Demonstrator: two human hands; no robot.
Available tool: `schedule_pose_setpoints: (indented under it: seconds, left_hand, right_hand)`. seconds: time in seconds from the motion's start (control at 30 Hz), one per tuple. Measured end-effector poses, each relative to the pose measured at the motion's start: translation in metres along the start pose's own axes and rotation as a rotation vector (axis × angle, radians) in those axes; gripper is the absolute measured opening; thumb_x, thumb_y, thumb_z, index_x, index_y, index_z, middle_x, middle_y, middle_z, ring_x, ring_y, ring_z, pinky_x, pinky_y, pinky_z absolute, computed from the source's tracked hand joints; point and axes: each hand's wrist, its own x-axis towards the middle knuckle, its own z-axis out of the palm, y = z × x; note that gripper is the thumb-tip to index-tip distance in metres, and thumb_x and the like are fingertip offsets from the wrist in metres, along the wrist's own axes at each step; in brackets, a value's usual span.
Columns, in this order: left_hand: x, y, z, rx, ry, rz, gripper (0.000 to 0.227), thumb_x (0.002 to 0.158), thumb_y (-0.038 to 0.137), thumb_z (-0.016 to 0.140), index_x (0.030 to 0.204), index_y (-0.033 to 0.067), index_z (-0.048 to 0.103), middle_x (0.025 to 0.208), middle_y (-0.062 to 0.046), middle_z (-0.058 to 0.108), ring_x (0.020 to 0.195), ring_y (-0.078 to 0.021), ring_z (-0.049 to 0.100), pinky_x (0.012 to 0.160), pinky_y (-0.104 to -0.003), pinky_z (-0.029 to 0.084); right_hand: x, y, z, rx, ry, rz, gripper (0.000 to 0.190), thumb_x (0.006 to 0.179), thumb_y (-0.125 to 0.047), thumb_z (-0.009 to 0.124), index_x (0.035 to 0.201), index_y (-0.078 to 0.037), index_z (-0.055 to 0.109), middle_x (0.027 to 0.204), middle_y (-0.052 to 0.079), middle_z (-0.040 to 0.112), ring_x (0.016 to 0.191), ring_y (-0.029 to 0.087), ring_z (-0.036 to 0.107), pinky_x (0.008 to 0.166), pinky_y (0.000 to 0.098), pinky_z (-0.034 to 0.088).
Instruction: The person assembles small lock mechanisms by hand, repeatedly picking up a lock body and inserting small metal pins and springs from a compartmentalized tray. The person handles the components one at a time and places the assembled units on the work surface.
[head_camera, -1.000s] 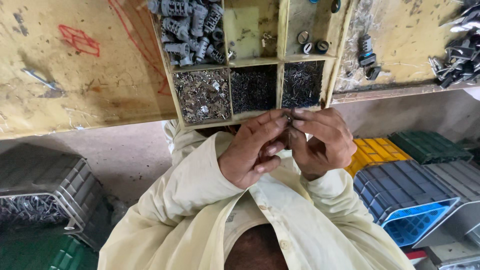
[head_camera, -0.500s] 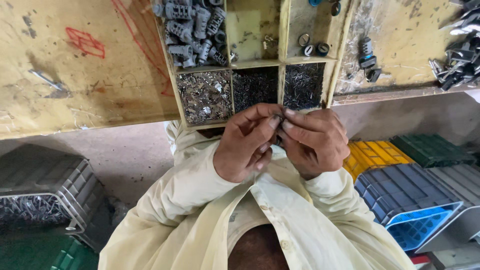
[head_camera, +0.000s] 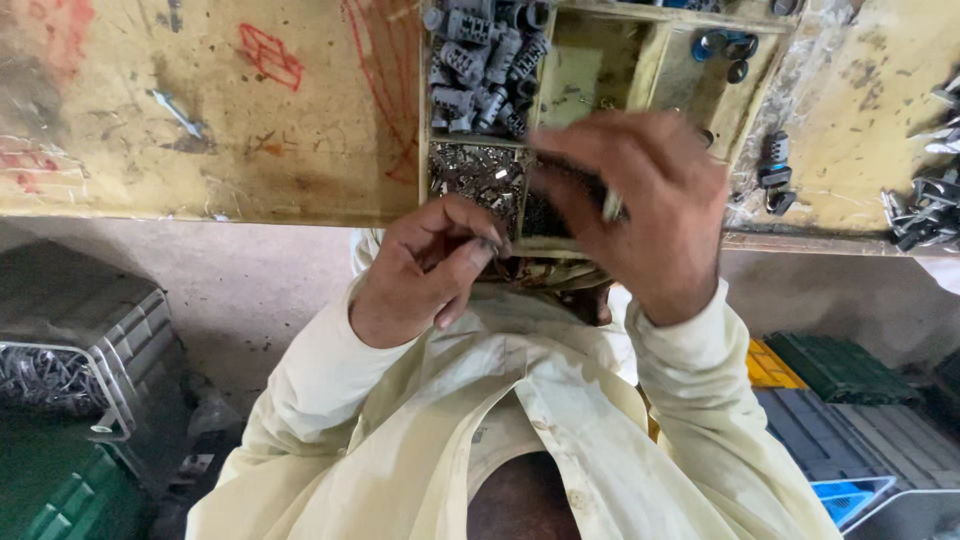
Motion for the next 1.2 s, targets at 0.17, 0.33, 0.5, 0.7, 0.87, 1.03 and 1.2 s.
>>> schedule_pose_setpoints:
  seconds: [0.17, 0.33, 0.5, 0.7, 0.87, 1.03, 1.2]
  left_hand:
    - [-0.01, -0.006, 0.009, 0.28, 0.119, 0.329, 0.01, 0.105, 0.004, 0.066, 0.114, 0.0026, 0.061, 0.083, 0.002, 0.053, 0.065, 0.0004, 0.043, 0.059, -0.018, 0.036]
    - [-0.002, -0.006, 0.015, 0.163, -0.008, 0.318, 0.016, 0.105, 0.004, 0.063, 0.119, 0.0056, 0.056, 0.101, 0.003, 0.058, 0.083, -0.0023, 0.049, 0.075, -0.02, 0.042]
    - [0.014, -0.011, 0.025, -0.038, -0.257, 0.041, 0.014, 0.105, 0.01, 0.062, 0.117, 0.007, 0.055, 0.094, 0.001, 0.056, 0.065, -0.0036, 0.045, 0.058, -0.022, 0.04]
    - [0.015, -0.01, 0.029, -0.045, -0.312, -0.028, 0.01, 0.106, 0.011, 0.061, 0.111, 0.0067, 0.054, 0.097, -0.001, 0.061, 0.065, -0.0034, 0.045, 0.058, -0.022, 0.041]
    - [0.014, -0.013, 0.03, 0.158, -0.247, 0.106, 0.013, 0.103, 0.002, 0.065, 0.109, 0.0067, 0.054, 0.095, 0.004, 0.057, 0.079, 0.0003, 0.046, 0.075, -0.02, 0.041]
    - [0.012, -0.018, 0.033, 0.295, -0.107, 0.123, 0.019, 0.098, -0.001, 0.068, 0.103, 0.0077, 0.052, 0.088, 0.008, 0.047, 0.075, 0.0018, 0.037, 0.066, -0.018, 0.033]
    - [0.014, -0.021, 0.035, 0.251, -0.059, 0.127, 0.024, 0.094, -0.006, 0.068, 0.101, 0.0083, 0.049, 0.09, 0.009, 0.048, 0.077, 0.0023, 0.038, 0.066, -0.018, 0.034]
  right_hand:
    - [0.026, 0.002, 0.02, -0.346, 0.13, -0.008, 0.035, 0.094, -0.011, 0.087, 0.121, -0.012, 0.066, 0.115, 0.009, 0.061, 0.105, 0.028, 0.061, 0.085, 0.0386, 0.054]
    - [-0.022, -0.012, 0.003, 0.086, 0.082, 0.154, 0.034, 0.088, 0.001, 0.08, 0.114, -0.004, 0.058, 0.113, 0.012, 0.061, 0.104, 0.025, 0.062, 0.081, 0.0374, 0.052]
    - [-0.091, -0.011, 0.017, 1.241, 0.256, 0.582, 0.036, 0.09, -0.013, 0.084, 0.111, -0.008, 0.055, 0.1, 0.011, 0.061, 0.08, 0.013, 0.06, 0.068, 0.0237, 0.052]
    - [-0.125, 0.011, 0.029, 0.995, 0.238, 0.38, 0.025, 0.096, -0.009, 0.08, 0.112, -0.002, 0.062, 0.107, 0.016, 0.064, 0.09, 0.018, 0.064, 0.08, 0.0266, 0.054]
    - [-0.114, 0.018, 0.014, 0.577, 0.111, 0.274, 0.021, 0.089, -0.001, 0.082, 0.107, -0.001, 0.071, 0.11, 0.017, 0.073, 0.093, 0.025, 0.075, 0.08, 0.0311, 0.061]
    - [-0.093, 0.008, -0.002, 0.323, -0.01, 0.201, 0.033, 0.083, 0.005, 0.082, 0.114, -0.005, 0.075, 0.115, 0.013, 0.073, 0.097, 0.025, 0.075, 0.079, 0.0288, 0.06]
    - [-0.082, 0.001, -0.004, 0.211, 0.004, 0.118, 0.036, 0.085, 0.005, 0.085, 0.118, -0.006, 0.075, 0.115, 0.012, 0.074, 0.097, 0.022, 0.075, 0.077, 0.0296, 0.062]
